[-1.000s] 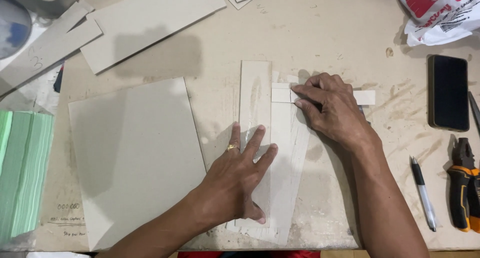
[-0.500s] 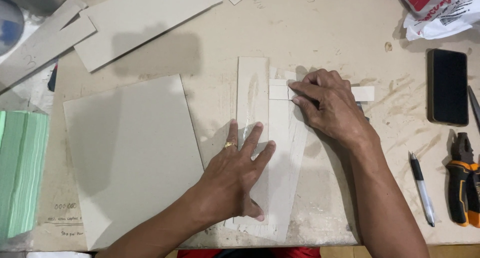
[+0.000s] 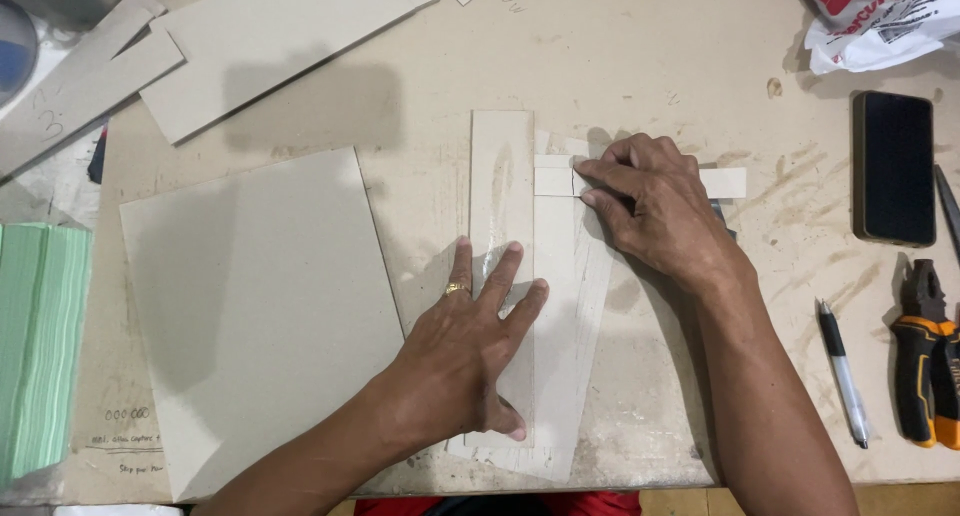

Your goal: Measuring, marking, and cutting cardboard strips while organizing stacks of printed paper in a print shop.

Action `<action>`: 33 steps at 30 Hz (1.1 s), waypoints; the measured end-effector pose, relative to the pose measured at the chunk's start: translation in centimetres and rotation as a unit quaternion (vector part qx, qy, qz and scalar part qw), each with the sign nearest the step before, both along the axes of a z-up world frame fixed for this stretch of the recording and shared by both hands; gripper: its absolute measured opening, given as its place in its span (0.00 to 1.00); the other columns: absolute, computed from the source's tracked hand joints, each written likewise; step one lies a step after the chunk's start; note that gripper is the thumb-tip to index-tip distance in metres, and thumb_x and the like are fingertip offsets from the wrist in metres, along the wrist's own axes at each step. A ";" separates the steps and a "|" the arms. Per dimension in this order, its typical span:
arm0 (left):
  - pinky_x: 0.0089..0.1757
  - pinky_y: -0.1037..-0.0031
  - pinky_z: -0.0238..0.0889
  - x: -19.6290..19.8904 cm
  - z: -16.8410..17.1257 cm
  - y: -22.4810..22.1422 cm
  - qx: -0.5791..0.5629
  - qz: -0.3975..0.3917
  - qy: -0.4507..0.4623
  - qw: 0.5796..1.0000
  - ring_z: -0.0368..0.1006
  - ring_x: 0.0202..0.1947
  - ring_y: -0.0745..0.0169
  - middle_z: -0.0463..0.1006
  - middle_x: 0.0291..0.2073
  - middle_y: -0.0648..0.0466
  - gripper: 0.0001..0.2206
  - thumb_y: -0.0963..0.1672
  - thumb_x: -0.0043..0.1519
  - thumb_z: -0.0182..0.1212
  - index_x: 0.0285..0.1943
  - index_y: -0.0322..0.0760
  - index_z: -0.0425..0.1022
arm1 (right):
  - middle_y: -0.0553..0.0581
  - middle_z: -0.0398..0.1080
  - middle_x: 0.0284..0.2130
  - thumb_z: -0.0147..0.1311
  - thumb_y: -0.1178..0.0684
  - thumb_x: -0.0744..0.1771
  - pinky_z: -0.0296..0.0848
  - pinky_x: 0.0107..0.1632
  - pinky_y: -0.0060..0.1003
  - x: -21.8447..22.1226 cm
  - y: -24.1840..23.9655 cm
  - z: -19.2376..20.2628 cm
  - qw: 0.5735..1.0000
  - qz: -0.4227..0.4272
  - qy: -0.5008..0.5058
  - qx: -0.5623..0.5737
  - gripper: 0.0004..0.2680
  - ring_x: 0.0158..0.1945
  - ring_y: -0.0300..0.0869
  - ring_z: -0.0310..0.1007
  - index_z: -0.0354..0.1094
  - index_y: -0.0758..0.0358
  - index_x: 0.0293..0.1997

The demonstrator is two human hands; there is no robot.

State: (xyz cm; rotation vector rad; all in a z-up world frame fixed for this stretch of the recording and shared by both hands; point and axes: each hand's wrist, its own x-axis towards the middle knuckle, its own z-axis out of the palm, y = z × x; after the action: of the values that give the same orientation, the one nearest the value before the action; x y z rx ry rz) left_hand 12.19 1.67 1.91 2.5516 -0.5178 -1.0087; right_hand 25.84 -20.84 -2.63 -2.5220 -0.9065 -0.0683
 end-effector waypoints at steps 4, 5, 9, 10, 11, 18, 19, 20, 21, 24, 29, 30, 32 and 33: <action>0.61 0.42 0.50 0.0 -0.1 0.1 0.000 -0.001 -0.009 1.000 0.07 0.74 0.18 0.17 0.80 0.43 0.65 0.56 0.46 0.89 0.82 0.45 0.34 | 0.55 0.68 0.46 0.56 0.50 0.69 0.60 0.52 0.52 0.1 0.1 0.4 1.000 0.002 0.012 -0.012 0.13 0.51 0.51 0.64 0.75 0.54 0.60; 0.62 0.40 0.45 -0.2 -0.1 0.2 -0.019 0.007 -0.012 1.000 0.07 0.74 0.18 0.18 0.80 0.43 0.65 0.54 0.46 0.90 0.82 0.43 0.35 | 0.57 0.68 0.46 0.56 0.50 0.69 0.60 0.52 0.53 0.0 0.1 0.5 1.000 0.004 0.014 -0.017 0.13 0.52 0.53 0.64 0.75 0.55 0.60; 0.62 0.41 0.49 0.3 0.4 -0.1 -0.010 0.028 0.006 1.000 0.11 0.75 0.22 0.19 0.81 0.46 0.63 0.50 0.46 0.89 0.82 0.44 0.36 | 0.60 0.69 0.46 0.57 0.50 0.69 0.60 0.55 0.54 0.8 -0.4 -0.3 1.000 0.012 0.024 -0.014 0.13 0.52 0.55 0.64 0.74 0.56 0.61; 0.63 0.40 0.42 0.2 -0.6 -0.2 -0.009 0.020 -0.011 1.000 0.11 0.74 0.19 0.20 0.80 0.45 0.63 0.51 0.44 0.90 0.82 0.45 0.36 | 0.61 0.70 0.45 0.58 0.52 0.69 0.62 0.53 0.54 1.2 -0.9 -1.6 0.998 0.040 -0.040 0.013 0.12 0.50 0.56 0.66 0.76 0.58 0.59; 0.65 0.38 0.36 0.2 -1.8 -0.2 -0.007 0.011 -0.028 1.000 0.11 0.73 0.16 0.21 0.80 0.44 0.64 0.53 0.42 0.90 0.81 0.47 0.37 | 0.61 0.71 0.43 0.58 0.54 0.70 0.64 0.52 0.53 1.6 -1.4 -3.1 0.992 0.068 -0.103 0.041 0.10 0.48 0.57 0.69 0.78 0.61 0.58; 0.67 0.45 0.32 0.0 -1.0 -0.3 0.012 0.031 -0.060 0.998 0.17 0.74 0.23 0.28 0.80 0.47 0.69 0.55 0.40 0.90 0.80 0.36 0.32 | 0.66 0.62 0.44 0.52 0.49 0.78 0.60 0.49 0.53 -5.9 -2.2 2.2 0.997 0.061 -0.048 -0.020 0.14 0.50 0.57 0.59 0.76 0.70 0.65; 0.67 0.46 0.37 0.1 -1.8 -0.2 0.001 0.016 -0.094 0.995 0.21 0.73 0.17 0.32 0.79 0.45 0.68 0.57 0.37 0.91 0.78 0.35 0.39 | 0.63 0.63 0.43 0.53 0.55 0.74 0.64 0.48 0.44 -8.2 -1.7 3.5 0.998 0.047 0.026 -0.017 0.10 0.47 0.51 0.61 0.71 0.71 0.60; 0.66 0.46 0.42 0.3 -2.5 0.0 -0.008 0.004 -0.132 0.991 0.25 0.72 0.10 0.36 0.79 0.43 0.67 0.60 0.33 0.92 0.75 0.34 0.45 | 0.61 0.64 0.43 0.55 0.62 0.71 0.68 0.47 0.35 -10.3 -1.2 4.8 0.995 0.036 0.096 -0.012 0.08 0.44 0.46 0.64 0.66 0.72 0.56; 0.66 0.46 0.42 0.3 -1.9 -0.1 -0.010 0.005 -0.138 0.990 0.25 0.72 0.10 0.36 0.79 0.43 0.67 0.60 0.33 0.92 0.75 0.34 0.45 | 0.61 0.64 0.43 0.55 0.62 0.71 0.68 0.47 0.35 -12.0 -1.5 4.6 0.995 0.037 0.090 -0.014 0.08 0.44 0.46 0.64 0.66 0.72 0.56; 0.68 0.48 0.37 0.1 -0.6 -0.4 0.012 0.019 -0.083 0.996 0.20 0.74 0.20 0.31 0.80 0.48 0.67 0.56 0.39 0.90 0.79 0.36 0.38 | 0.53 0.72 0.28 0.66 0.58 0.66 0.76 0.43 0.37 -16.4 -3.0 3.1 0.991 0.132 0.002 0.010 0.10 0.29 0.40 0.70 0.75 0.69 0.50; 0.68 0.50 0.41 0.1 0.0 -0.8 0.038 0.015 -0.075 0.996 0.23 0.75 0.20 0.30 0.80 0.45 0.68 0.56 0.38 0.90 0.80 0.36 0.37 | 0.53 0.68 0.43 0.57 0.48 0.68 0.59 0.50 0.47 -19.7 -4.4 1.9 0.996 0.038 0.037 -0.071 0.15 0.49 0.48 0.64 0.73 0.52 0.61; 0.68 0.50 0.41 0.1 0.2 -0.9 0.037 0.013 -0.079 0.996 0.23 0.75 0.20 0.30 0.80 0.45 0.68 0.56 0.38 0.90 0.80 0.36 0.37 | 0.53 0.68 0.43 0.57 0.48 0.68 0.59 0.50 0.47 -19.8 -4.4 1.7 0.996 0.036 0.034 -0.071 0.15 0.49 0.48 0.64 0.73 0.52 0.61; 0.67 0.50 0.48 0.1 0.7 -0.9 0.053 0.028 -0.060 0.996 0.22 0.76 0.23 0.28 0.80 0.51 0.66 0.56 0.39 0.89 0.79 0.39 0.39 | 0.52 0.67 0.44 0.57 0.49 0.69 0.58 0.47 0.45 -20.0 -4.1 1.1 0.997 0.027 0.041 -0.056 0.14 0.47 0.47 0.64 0.73 0.51 0.62; 0.67 0.50 0.48 0.1 0.8 -1.0 0.054 0.030 -0.063 0.996 0.22 0.76 0.23 0.28 0.80 0.51 0.66 0.56 0.39 0.89 0.79 0.39 0.39 | 0.52 0.67 0.44 0.57 0.49 0.69 0.58 0.47 0.45 -20.0 -4.1 0.9 0.997 0.029 0.038 -0.055 0.14 0.47 0.47 0.64 0.73 0.51 0.62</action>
State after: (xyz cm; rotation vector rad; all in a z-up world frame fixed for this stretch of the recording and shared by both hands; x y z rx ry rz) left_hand 12.26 0.64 2.74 2.7231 -0.4273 -0.8819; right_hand 5.83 -24.99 -1.73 -2.5769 -0.9763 0.0982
